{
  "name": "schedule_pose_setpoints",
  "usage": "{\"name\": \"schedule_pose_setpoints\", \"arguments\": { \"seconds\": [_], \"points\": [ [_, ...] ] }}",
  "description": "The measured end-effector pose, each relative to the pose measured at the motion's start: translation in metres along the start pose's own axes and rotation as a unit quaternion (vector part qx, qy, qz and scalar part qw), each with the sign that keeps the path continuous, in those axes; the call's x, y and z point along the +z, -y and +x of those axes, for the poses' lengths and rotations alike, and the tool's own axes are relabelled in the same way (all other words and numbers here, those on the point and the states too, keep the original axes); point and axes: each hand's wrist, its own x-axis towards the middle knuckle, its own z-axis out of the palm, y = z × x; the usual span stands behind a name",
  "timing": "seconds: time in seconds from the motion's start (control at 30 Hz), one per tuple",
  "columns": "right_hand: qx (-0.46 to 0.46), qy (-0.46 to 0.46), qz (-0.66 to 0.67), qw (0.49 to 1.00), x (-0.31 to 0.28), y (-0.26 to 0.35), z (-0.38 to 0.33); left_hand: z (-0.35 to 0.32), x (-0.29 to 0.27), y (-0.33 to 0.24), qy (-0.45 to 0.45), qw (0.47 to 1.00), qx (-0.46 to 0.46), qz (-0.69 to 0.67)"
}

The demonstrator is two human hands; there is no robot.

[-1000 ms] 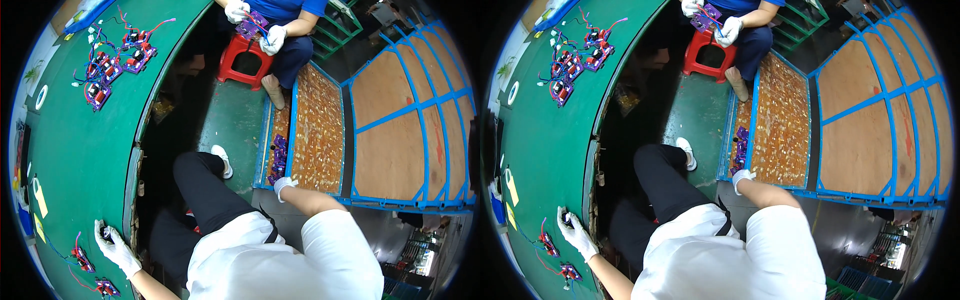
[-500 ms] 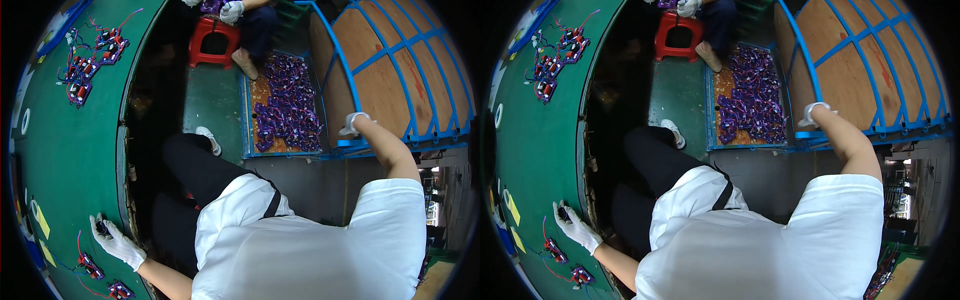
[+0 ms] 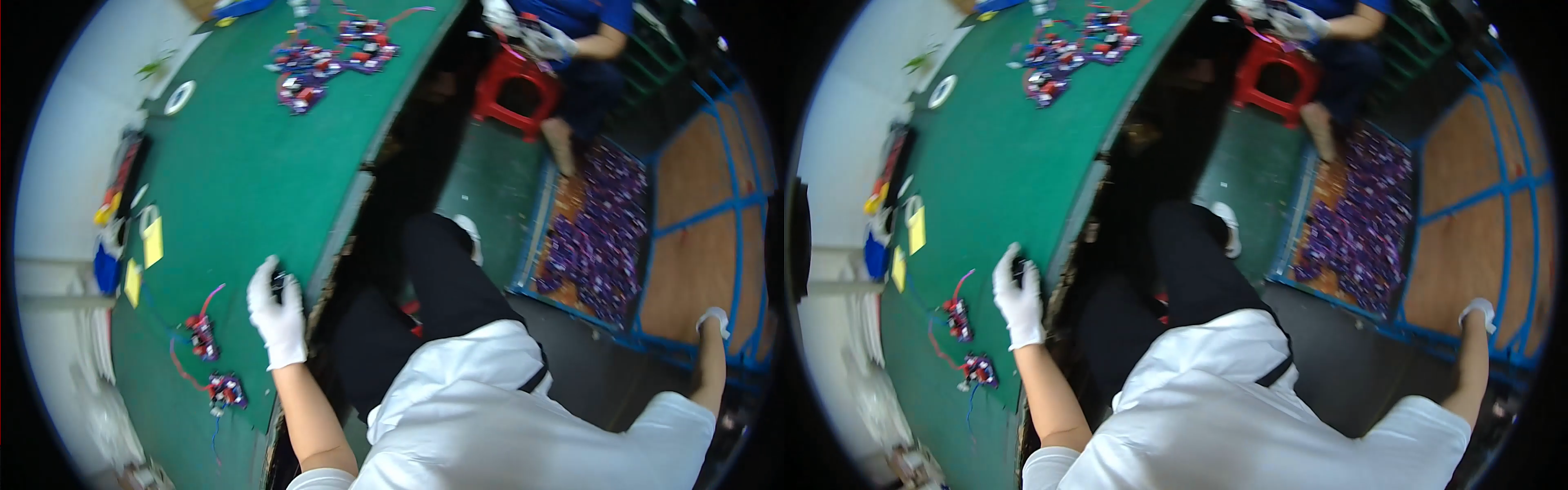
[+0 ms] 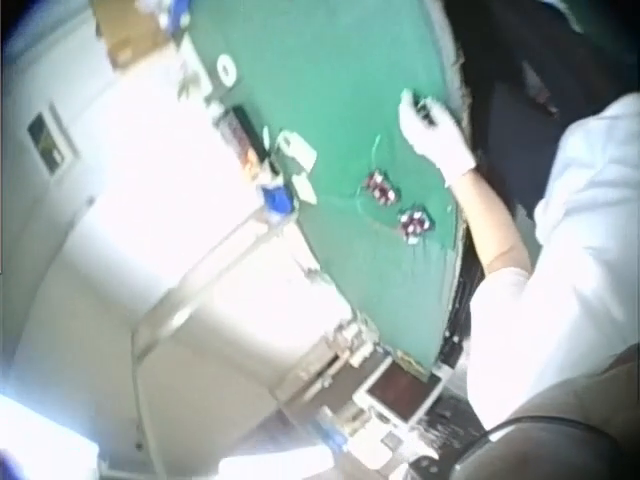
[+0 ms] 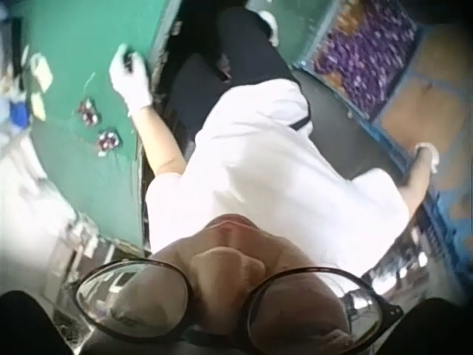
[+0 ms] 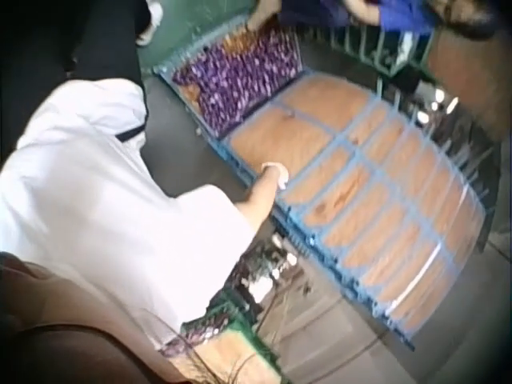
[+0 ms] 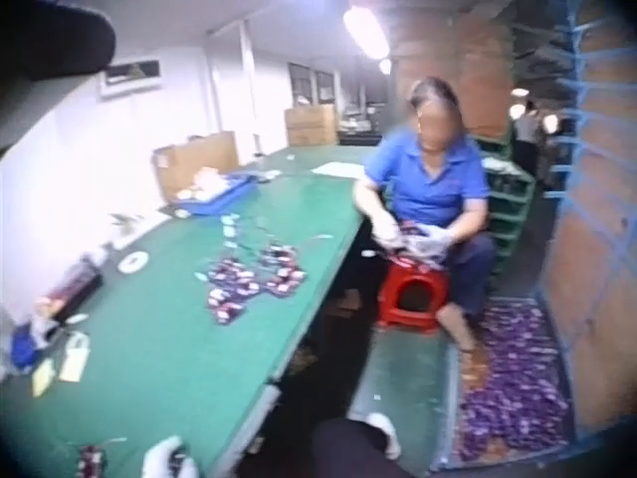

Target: The person assembles electronic components onto purple circuit board housings by hand, then organizes the assembled units on a workbench.

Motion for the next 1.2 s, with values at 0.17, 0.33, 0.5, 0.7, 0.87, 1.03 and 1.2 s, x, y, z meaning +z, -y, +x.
{"name": "schedule_pose_setpoints", "arguments": {
  "seconds": [0.17, 0.33, 0.5, 0.7, 0.87, 1.03, 1.2],
  "points": [
    [-0.146, -0.147, 0.168, 0.964, -0.088, 0.091, -0.074, 0.046, 0.005, -0.009, -0.013, 1.0, 0.008, 0.011],
    [-0.448, -0.121, 0.199, 0.863, -0.048, 0.28, 0.005, 0.136, 0.016, 0.051, -0.066, 0.997, -0.03, 0.004],
    [-0.448, -0.016, 0.28, 0.849, -0.08, 0.351, -0.085, 0.17, 0.012, 0.144, -0.063, 0.955, -0.212, 0.197],
    [-0.475, -0.025, 0.32, 0.82, -0.064, 0.438, -0.082, 0.127, 0.031, 0.102, -0.094, 0.964, -0.137, 0.207],
    [-0.408, 0.071, 0.366, 0.834, -0.075, 0.504, -0.075, 0.062, 0.011, 0.062, -0.098, 0.954, -0.216, 0.183],
    [-0.365, 0.283, 0.561, 0.687, -0.079, 0.524, -0.081, 0.013, -0.009, 0.014, -0.124, 0.963, -0.233, 0.063],
    [-0.375, -0.246, 0.671, 0.59, 0.084, 0.518, 0.066, 0.051, 0.071, -0.002, -0.096, 0.974, -0.183, -0.093]
  ]
}}
